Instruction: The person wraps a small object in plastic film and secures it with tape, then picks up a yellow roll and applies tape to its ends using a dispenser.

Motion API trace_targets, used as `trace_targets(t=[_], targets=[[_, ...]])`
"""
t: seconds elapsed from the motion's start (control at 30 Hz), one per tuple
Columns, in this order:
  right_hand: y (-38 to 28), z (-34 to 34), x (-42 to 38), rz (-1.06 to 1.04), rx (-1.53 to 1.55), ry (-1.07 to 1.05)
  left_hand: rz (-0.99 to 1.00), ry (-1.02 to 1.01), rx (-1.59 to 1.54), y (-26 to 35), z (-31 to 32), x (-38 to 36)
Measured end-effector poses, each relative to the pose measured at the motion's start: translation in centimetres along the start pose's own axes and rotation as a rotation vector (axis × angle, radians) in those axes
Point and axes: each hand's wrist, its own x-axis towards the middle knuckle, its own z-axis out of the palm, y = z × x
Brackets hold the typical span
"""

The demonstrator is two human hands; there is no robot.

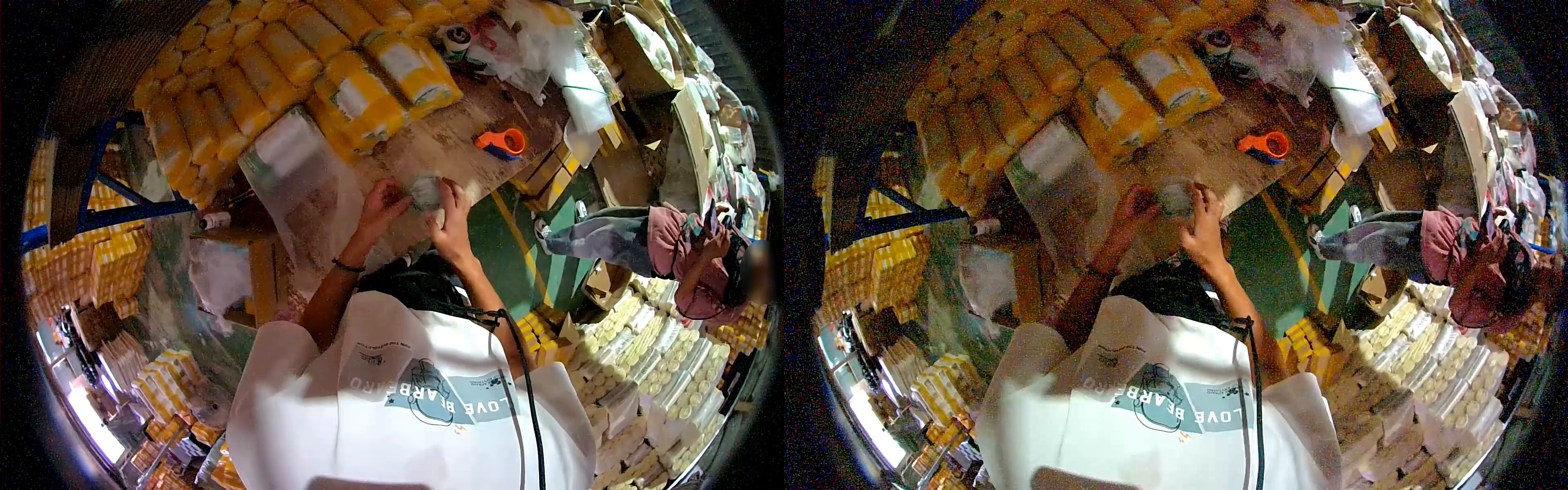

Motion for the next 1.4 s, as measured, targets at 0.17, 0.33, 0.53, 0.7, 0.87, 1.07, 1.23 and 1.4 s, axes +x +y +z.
trace_targets(t=[0.17,0.33,0.53,0.7,0.87,1.07,1.23,1.4], targets=[[-2.6,-1.4,1.6,0.019,-0.034,-0.121,0.167,0.092,0.178,-1.7,0.6,1.0],[-2.1,-0.9,1.3,-0.051,-0.138,-0.108,0.385,0.258,0.616,-0.2,2.1,0.4],[-1.4,-0.6,1.5,-0.107,-0.158,-0.03,0.391,0.292,0.659,0.3,3.0,0.9],[0.1,0.3,1.4,-0.094,-0.157,0.008,0.165,0.278,0.623,0.1,3.2,1.6],[-0.2,0.7,1.4,-0.151,-0.17,0.081,0.284,0.152,0.523,-1.2,0.5,3.9],[0.1,1.0,1.1,-0.15,-0.115,0.104,0.559,-0.164,0.554,-1.9,-0.9,5.5],[0.1,1.9,1.0,-0.084,-0.077,0.164,0.063,-0.247,0.123,-1.7,0.2,5.2],[-0.1,1.8,1.1,-0.055,-0.006,0.175,0.152,-0.313,-0.399,-3.7,0.5,4.9]])
